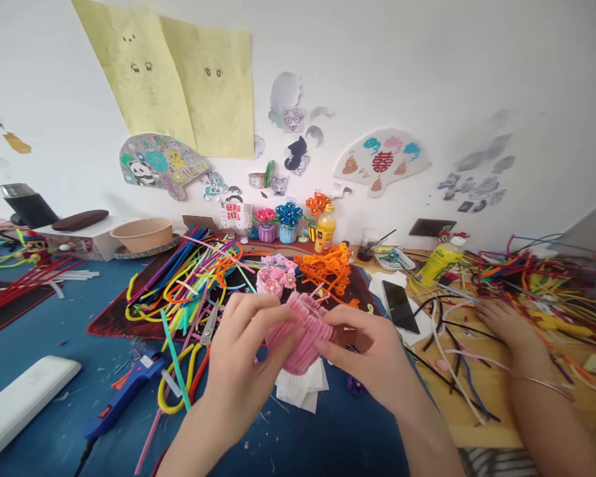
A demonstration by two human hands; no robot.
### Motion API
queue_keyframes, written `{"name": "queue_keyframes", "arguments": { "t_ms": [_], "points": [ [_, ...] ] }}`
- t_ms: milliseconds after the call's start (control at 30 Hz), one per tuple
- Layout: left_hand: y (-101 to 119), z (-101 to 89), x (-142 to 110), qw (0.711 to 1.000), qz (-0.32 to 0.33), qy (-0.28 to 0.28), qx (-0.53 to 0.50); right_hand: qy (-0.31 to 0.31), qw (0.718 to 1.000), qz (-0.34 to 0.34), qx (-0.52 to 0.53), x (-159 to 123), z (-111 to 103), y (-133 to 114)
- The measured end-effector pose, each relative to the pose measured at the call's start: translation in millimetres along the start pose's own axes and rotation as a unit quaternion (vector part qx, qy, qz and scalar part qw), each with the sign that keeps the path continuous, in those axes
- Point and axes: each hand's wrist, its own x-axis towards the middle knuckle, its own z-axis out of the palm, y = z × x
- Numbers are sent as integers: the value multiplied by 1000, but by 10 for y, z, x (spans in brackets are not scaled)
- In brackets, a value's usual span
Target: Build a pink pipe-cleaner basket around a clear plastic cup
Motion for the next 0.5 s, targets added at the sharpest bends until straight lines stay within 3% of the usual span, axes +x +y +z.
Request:
{"name": "queue_keyframes", "arguments": {
  "t_ms": [100, 333, 500],
  "points": [
    [93, -35, -19, 998, 59, -2, 38, 31, 998, -43, -34, -69, 61, -59],
    [98, 15, -70, 995, 60, -8, 75, 73, 985, -103, -116, -100, 118, -94],
    [100, 18, -54, 986, 96, -7, 134, 92, 974, -132, -161, -111, 142, -101]
  ]
}}
